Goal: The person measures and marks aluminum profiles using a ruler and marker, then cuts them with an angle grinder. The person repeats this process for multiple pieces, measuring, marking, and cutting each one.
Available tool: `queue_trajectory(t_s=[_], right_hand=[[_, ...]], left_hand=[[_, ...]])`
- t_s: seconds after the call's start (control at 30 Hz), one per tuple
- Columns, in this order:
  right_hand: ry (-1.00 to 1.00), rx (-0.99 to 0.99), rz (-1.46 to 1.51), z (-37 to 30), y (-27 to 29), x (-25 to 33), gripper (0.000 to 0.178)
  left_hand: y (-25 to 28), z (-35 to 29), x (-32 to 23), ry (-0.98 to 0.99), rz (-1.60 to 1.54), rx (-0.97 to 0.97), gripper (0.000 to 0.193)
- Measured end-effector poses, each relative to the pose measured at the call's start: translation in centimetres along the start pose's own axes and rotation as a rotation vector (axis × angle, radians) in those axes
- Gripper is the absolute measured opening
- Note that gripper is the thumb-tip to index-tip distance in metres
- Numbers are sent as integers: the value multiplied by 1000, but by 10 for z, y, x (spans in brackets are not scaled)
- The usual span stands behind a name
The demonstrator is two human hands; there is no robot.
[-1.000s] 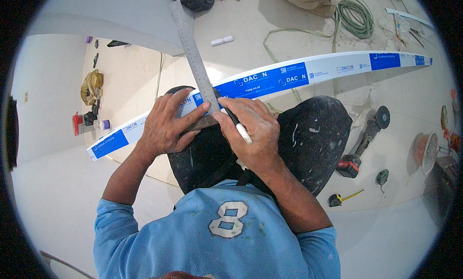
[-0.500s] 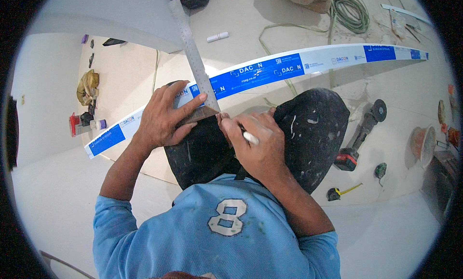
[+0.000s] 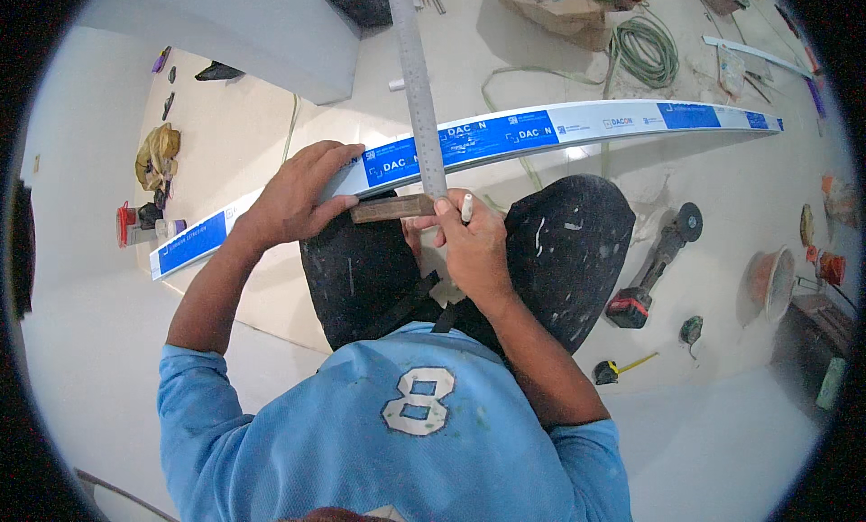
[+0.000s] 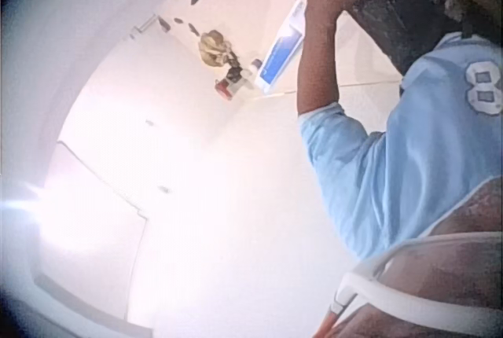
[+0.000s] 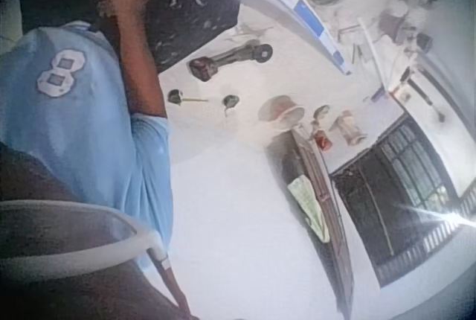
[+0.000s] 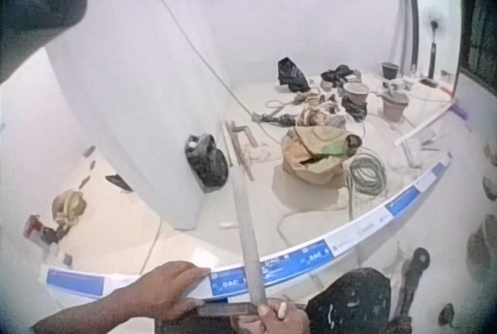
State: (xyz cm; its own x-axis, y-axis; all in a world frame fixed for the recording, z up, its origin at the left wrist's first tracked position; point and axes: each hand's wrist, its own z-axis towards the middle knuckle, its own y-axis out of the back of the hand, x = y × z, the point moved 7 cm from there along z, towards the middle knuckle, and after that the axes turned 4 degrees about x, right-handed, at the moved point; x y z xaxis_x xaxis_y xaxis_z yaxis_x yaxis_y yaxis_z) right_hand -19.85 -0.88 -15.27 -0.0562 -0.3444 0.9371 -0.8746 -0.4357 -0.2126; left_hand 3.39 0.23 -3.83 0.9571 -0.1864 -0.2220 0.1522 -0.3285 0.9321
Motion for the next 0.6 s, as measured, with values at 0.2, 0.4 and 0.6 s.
queue_trajectory(t_s=[0.2,0.4,0.6], right_hand=[[-40,125,48,-5,-24,-1,29],[-50,122,-13,18,-49,-2,35],[-11,94,58,32,-53,11,34]], left_hand=[[9,18,17,44,-303,168,53],[19,21,25,71,-253,256,47],[23,10,-3,47,-57,73,45]])
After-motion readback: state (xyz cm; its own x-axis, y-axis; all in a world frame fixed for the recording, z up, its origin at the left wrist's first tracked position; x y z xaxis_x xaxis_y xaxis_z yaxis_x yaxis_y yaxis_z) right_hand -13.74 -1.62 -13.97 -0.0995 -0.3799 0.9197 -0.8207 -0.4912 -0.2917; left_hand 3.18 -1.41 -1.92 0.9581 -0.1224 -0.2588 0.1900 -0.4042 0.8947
